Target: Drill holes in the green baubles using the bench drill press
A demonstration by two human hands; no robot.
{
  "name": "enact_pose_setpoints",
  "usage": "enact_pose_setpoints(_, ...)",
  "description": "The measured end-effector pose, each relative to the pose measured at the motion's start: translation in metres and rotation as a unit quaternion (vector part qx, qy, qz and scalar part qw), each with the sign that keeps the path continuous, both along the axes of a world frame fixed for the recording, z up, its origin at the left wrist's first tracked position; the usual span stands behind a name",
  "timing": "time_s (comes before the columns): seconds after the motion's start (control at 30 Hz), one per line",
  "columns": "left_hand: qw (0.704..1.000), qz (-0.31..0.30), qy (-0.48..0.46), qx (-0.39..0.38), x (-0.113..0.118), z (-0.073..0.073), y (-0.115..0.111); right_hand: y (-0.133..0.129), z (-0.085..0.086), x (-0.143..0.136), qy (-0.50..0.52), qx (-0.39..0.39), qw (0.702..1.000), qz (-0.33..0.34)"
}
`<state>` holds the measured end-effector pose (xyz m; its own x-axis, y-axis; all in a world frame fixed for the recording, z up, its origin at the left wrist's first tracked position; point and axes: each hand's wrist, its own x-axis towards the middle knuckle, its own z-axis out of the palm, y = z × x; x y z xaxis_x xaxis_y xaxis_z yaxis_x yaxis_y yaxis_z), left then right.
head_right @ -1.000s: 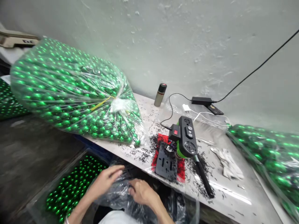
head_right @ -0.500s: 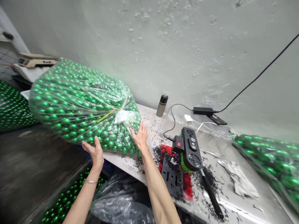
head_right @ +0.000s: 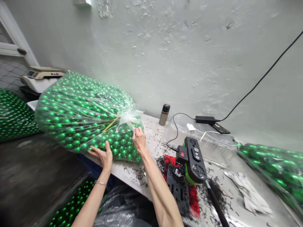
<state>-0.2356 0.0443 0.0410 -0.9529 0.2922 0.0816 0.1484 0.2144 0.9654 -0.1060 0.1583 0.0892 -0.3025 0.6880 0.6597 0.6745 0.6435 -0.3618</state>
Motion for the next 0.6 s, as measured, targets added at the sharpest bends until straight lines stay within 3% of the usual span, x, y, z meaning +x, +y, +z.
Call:
enact_pose_setpoints(0.13,0.998,-0.064,0.006,0.003,0.014,0.008,0.014,-0.015,-0.003,0.023,0.035,0.034,0.999,-0.001)
enact_pose_setpoints(0.2,0.995,-0.099,0.016,0.003,0.017,0.003,0.010,-0.027,-0.016,0.032,0.047,0.045,0.998,-0.003)
enact_pose_setpoints(0.27,0.995,-0.094,0.020,0.007,0.009,-0.004,0.000,-0.036,-0.033,0.036,0.068,0.066,0.995,-0.005)
enact_pose_setpoints(0.4,0.999,0.013,0.007,0.035,-0.048,-0.003,-0.019,-0.036,-0.047,0.032,0.076,0.083,0.994,0.001)
enact_pose_setpoints(0.53,0.993,0.100,-0.031,0.053,-0.125,0.024,-0.017,-0.026,-0.030,0.022,0.075,0.049,0.996,-0.006)
enact_pose_setpoints(0.6,0.992,0.111,-0.035,0.055,-0.149,0.035,-0.011,-0.023,-0.021,0.017,0.070,0.029,0.997,-0.013)
